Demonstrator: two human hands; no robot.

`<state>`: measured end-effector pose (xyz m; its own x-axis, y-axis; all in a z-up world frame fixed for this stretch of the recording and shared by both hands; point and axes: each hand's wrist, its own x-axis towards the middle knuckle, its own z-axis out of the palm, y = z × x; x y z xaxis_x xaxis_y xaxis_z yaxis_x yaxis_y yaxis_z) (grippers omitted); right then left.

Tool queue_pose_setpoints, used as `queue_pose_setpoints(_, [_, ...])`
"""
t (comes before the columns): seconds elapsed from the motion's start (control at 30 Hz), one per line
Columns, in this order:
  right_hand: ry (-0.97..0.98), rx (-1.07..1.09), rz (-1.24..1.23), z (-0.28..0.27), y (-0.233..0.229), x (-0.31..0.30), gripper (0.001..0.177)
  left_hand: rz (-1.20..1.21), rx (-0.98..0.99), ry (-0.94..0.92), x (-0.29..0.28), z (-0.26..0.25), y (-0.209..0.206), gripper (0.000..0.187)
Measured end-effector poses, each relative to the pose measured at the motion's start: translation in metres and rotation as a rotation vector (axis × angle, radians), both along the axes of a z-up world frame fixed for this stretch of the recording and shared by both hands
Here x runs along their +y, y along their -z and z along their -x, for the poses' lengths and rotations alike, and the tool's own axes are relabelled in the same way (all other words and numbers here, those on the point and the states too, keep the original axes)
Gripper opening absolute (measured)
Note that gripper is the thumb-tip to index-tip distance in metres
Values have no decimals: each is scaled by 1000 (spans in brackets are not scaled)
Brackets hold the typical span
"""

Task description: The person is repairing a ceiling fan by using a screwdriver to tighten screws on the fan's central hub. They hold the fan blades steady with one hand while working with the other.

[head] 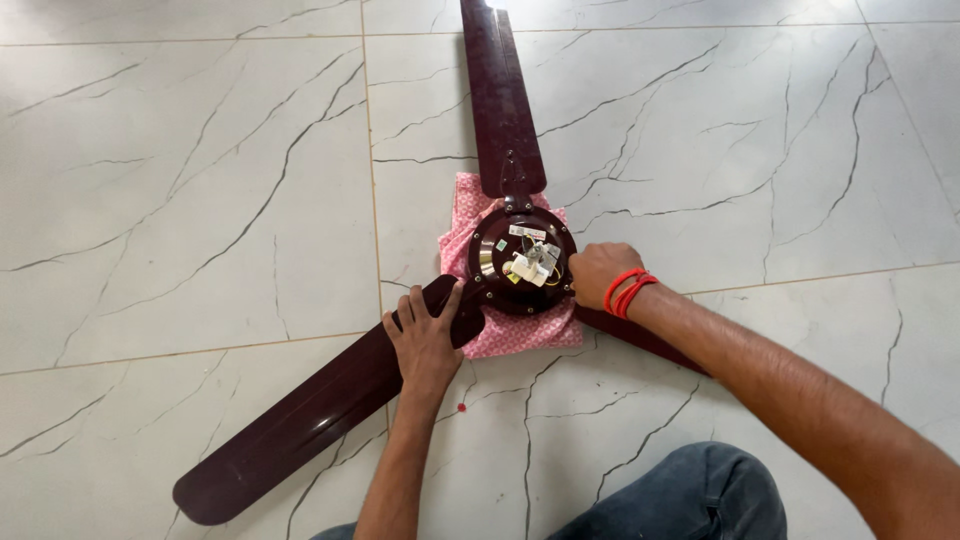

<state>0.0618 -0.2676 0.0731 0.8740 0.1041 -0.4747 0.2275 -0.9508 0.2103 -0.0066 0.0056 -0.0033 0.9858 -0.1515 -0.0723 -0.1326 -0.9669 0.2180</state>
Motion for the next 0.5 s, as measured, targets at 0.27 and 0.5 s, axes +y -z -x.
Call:
queue_pose_setpoints(0.27, [21, 24, 14, 5, 16, -6, 21, -1, -11, 3, 0, 2, 7, 106])
queue_pose_setpoints(0.5, [-252, -96, 5, 25, 36, -9, 16, 2, -52, 17, 2, 2, 5, 107])
